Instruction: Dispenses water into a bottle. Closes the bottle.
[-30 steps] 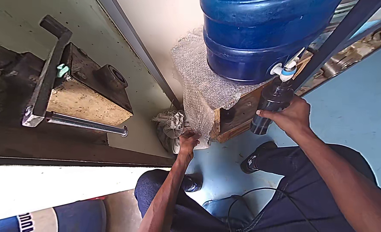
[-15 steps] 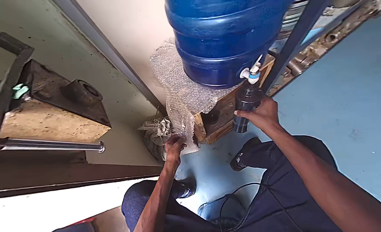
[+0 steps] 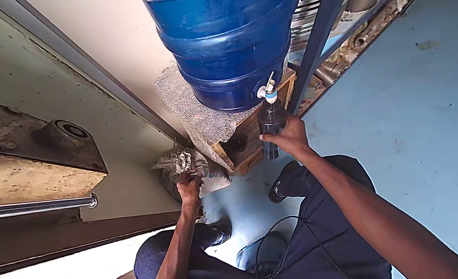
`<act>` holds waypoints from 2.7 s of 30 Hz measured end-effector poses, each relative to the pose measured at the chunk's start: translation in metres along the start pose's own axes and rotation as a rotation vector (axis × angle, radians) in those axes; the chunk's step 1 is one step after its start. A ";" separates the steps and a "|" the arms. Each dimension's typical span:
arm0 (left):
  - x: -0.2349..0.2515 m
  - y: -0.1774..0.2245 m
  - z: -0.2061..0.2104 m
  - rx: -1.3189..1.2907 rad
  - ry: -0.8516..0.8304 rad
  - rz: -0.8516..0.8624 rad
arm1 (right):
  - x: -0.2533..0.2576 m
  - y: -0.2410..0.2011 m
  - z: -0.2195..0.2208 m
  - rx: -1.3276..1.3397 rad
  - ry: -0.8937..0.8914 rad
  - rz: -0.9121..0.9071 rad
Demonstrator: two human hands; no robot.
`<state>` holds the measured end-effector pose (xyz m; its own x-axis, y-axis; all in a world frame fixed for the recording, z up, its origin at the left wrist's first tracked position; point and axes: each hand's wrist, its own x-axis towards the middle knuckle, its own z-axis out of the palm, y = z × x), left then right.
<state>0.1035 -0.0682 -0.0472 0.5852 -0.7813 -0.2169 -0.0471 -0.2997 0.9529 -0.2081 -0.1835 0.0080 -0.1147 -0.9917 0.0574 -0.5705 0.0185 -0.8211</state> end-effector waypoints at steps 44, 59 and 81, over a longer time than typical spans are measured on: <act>-0.003 0.004 0.005 0.037 0.015 -0.145 | 0.002 0.004 0.002 -0.032 -0.001 -0.015; -0.006 -0.004 0.000 0.202 -0.112 -0.090 | 0.002 0.006 0.003 -0.031 -0.019 0.008; -0.009 -0.001 -0.001 0.290 -0.142 -0.040 | 0.002 0.007 0.004 -0.048 -0.009 0.002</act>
<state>0.0988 -0.0600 -0.0461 0.4736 -0.8281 -0.2999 -0.2665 -0.4593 0.8474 -0.2093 -0.1856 -0.0003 -0.1082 -0.9928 0.0505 -0.6090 0.0260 -0.7927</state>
